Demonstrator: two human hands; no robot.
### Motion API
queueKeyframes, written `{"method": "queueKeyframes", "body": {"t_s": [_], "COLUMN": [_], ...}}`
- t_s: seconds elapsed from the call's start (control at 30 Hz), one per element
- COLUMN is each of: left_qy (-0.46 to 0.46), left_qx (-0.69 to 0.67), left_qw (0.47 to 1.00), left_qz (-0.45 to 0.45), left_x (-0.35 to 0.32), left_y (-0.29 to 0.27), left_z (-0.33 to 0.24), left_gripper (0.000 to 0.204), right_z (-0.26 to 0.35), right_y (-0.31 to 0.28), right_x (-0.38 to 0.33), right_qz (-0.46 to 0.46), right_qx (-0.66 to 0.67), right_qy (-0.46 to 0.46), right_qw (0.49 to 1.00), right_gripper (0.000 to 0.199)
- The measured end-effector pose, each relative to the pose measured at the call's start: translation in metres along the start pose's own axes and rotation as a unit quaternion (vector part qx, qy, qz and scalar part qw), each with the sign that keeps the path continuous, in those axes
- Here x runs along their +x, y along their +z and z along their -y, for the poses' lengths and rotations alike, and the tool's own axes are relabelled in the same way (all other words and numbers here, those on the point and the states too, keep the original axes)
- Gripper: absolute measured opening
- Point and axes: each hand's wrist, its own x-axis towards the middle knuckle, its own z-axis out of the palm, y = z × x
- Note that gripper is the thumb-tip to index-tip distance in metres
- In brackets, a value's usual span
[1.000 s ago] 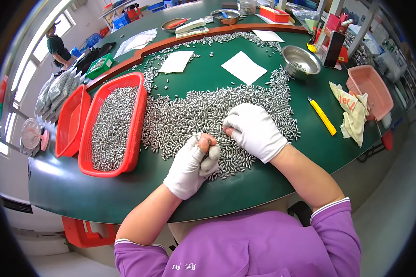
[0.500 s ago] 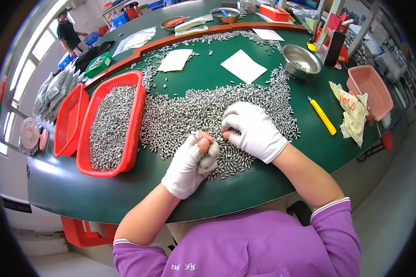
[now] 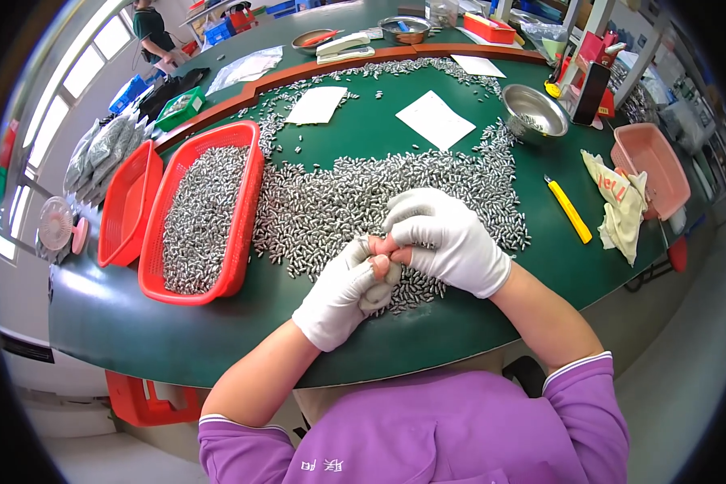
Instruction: Sorting through small silver-colored metal components on a factory workbench.
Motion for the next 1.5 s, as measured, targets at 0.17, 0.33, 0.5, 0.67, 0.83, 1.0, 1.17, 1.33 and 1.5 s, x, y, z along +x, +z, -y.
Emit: {"method": "queueKeyframes", "body": {"t_s": [0.17, 0.33, 0.5, 0.67, 0.83, 1.0, 1.17, 1.33, 1.5], "left_qy": [0.002, 0.007, 0.013, 0.026, 0.045, 0.040, 0.032, 0.030, 0.025], "left_qx": [0.044, 0.009, 0.019, 0.027, 0.041, 0.025, 0.003, -0.033, -0.011], "left_qw": [0.999, 1.000, 1.000, 0.999, 0.998, 0.999, 0.999, 0.999, 1.000], "left_qz": [0.003, -0.016, -0.019, -0.029, -0.019, -0.017, -0.006, -0.006, -0.011], "left_x": [0.000, 0.000, 0.000, -0.001, -0.001, 0.000, 0.001, 0.000, -0.001], "left_y": [0.000, 0.001, 0.003, 0.004, 0.002, 0.000, 0.000, -0.001, -0.001], "left_z": [-0.001, -0.002, -0.004, -0.001, -0.001, 0.000, -0.002, -0.002, 0.000], "left_gripper": [0.023, 0.018, 0.019, 0.021, 0.026, 0.028, 0.027, 0.026, 0.023], "right_z": [0.003, 0.002, 0.003, 0.002, -0.004, -0.016, -0.013, -0.005, 0.002], "right_y": [0.003, -0.002, 0.001, -0.002, -0.003, 0.006, 0.004, -0.002, 0.003], "right_x": [0.000, 0.000, 0.003, 0.001, -0.004, -0.008, -0.005, -0.007, -0.005], "right_qz": [-0.014, -0.037, -0.054, -0.040, -0.033, 0.060, 0.063, -0.045, -0.034], "right_qx": [0.024, -0.017, -0.050, -0.071, -0.169, -0.189, -0.194, -0.041, 0.145], "right_qy": [0.009, -0.021, -0.058, -0.016, 0.039, 0.045, 0.063, 0.139, 0.151], "right_qw": [1.000, 0.999, 0.996, 0.997, 0.984, 0.979, 0.977, 0.988, 0.977], "right_gripper": [0.023, 0.023, 0.019, 0.021, 0.019, 0.017, 0.015, 0.015, 0.015]}}
